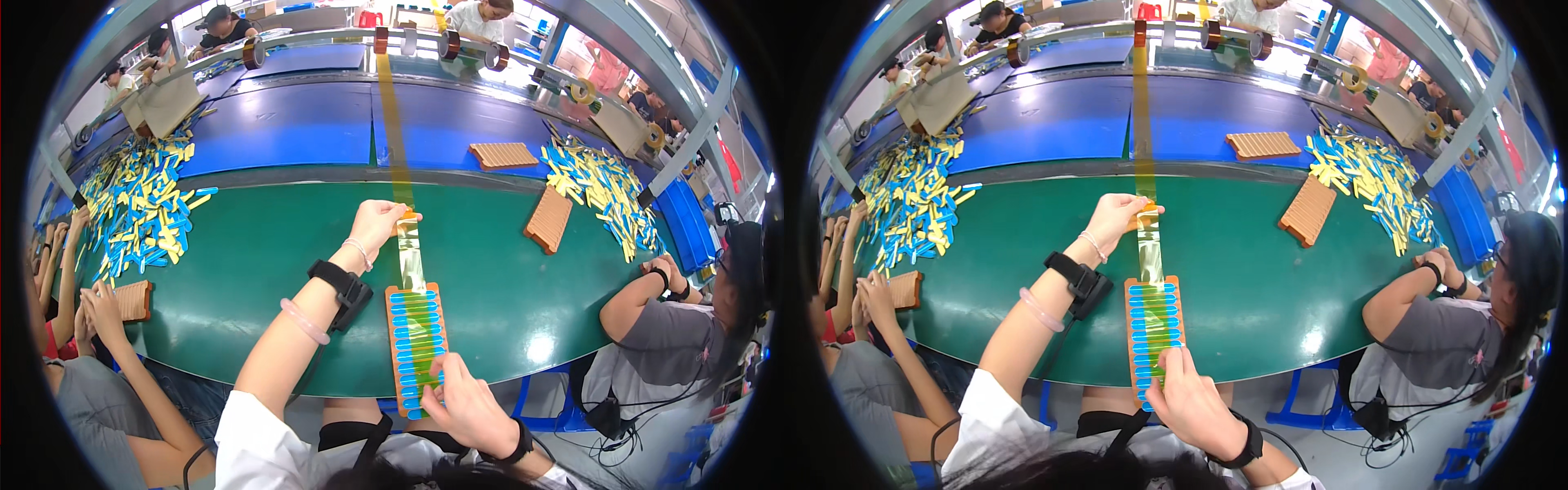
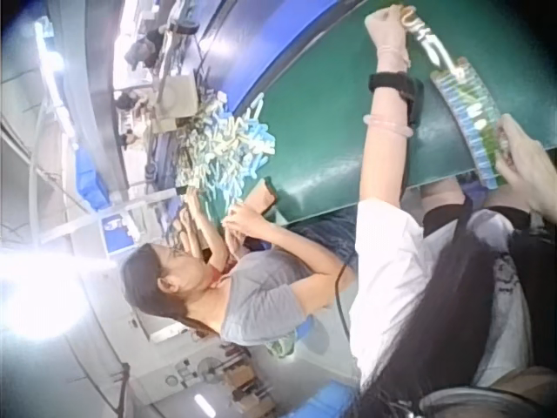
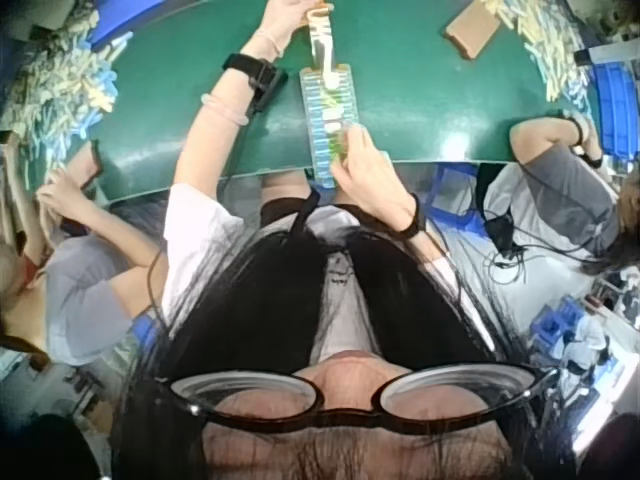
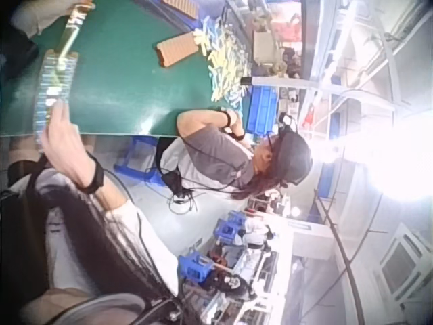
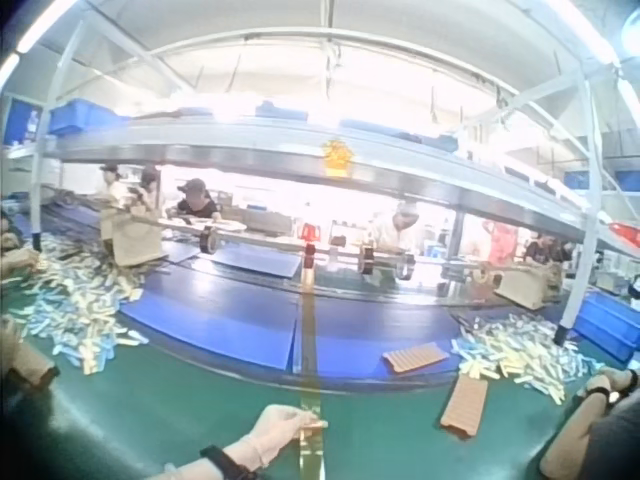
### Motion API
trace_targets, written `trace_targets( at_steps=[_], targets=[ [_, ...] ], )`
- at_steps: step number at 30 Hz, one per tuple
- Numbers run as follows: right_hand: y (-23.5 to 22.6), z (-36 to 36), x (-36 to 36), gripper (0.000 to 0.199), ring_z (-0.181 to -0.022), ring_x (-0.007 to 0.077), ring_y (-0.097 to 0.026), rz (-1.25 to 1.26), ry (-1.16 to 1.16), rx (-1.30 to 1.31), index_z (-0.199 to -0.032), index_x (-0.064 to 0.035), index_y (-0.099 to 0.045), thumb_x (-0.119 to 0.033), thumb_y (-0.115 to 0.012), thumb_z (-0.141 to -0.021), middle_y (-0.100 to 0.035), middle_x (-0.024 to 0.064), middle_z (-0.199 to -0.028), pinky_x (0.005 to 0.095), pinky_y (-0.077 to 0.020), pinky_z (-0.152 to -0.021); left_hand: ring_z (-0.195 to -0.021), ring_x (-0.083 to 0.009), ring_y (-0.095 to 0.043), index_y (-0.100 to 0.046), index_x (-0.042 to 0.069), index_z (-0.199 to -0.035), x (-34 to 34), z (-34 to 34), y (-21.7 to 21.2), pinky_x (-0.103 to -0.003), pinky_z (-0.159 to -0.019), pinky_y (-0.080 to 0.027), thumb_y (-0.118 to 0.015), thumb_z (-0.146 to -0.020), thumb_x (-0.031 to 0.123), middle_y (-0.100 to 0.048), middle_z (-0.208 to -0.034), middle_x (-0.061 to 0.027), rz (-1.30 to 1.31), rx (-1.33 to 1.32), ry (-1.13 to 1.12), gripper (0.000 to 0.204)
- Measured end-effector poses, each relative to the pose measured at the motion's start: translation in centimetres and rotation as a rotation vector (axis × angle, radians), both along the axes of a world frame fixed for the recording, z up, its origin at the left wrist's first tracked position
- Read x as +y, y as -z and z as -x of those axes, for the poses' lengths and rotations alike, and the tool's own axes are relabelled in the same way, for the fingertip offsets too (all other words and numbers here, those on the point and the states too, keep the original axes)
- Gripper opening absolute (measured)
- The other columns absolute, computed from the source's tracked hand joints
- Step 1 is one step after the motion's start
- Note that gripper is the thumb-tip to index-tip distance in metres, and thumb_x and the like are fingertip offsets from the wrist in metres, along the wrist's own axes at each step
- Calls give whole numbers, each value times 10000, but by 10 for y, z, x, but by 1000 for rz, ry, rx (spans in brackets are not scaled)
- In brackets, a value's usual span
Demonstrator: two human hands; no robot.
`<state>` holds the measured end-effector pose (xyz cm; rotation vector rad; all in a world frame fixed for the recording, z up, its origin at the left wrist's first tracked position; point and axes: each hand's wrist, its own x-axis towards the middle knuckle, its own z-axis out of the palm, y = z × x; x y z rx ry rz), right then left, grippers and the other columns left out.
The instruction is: Assembling small blue and yellow plastic components into a tray and securing them with tape.
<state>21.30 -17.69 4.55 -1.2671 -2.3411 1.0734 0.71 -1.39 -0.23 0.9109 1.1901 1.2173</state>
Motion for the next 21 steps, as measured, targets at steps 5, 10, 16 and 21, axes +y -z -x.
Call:
trace_targets(
  at_steps=[5, 10, 16, 21],
  targets=[
    [-2, 19, 48, 274, -718, 374, -522, -233, -51, -59, -946, 20, -341, -131, -487, -771, -432, 188, -881, 435, -438, -610, -778, -122, -602, -545, -79, -896, -6, -17, -5, -234, -721, -469, -454, -864, 118, -634, -852, -128, -200, 350, -77, 220],
    [9, 62, 117, 251, -745, 421, -481, -333, -3, -53, -900, 28, -337, -103, -477, -738, -438, 239, -870, 458, -422, -665, -739, -80, -581, -561, -69, -860, -11, -11, 6, -216, -642, -448, -475, -855, 138, -641, -833, -113, -210, 524, -114, 224],
    [-3, 34, 120, 309, -945, 236, -531, -309, 155, 178, -1055, 21, -401, -136, -518, -816, -505, 142, -1026, 316, -433, -757, -791, -82, -548, -573, -32, -898, -12, -11, -22, -230, -713, -422, -467, -860, 189, -627, -895, -117, -264, 221, -33, 248],
    [0, 0, 109, 254, -953, 184, -531, 726, -15, 687, -1062, 35, -450, -143, -442, -881, -516, 127, -1065, 283, -434, -786, -933, -186, -559, -548, -21, -948, -21, -7, -79, -293, -840, -406, -387, -883, 211, -594, -982, -167, -328, -96, 111, 290]
  ],
)
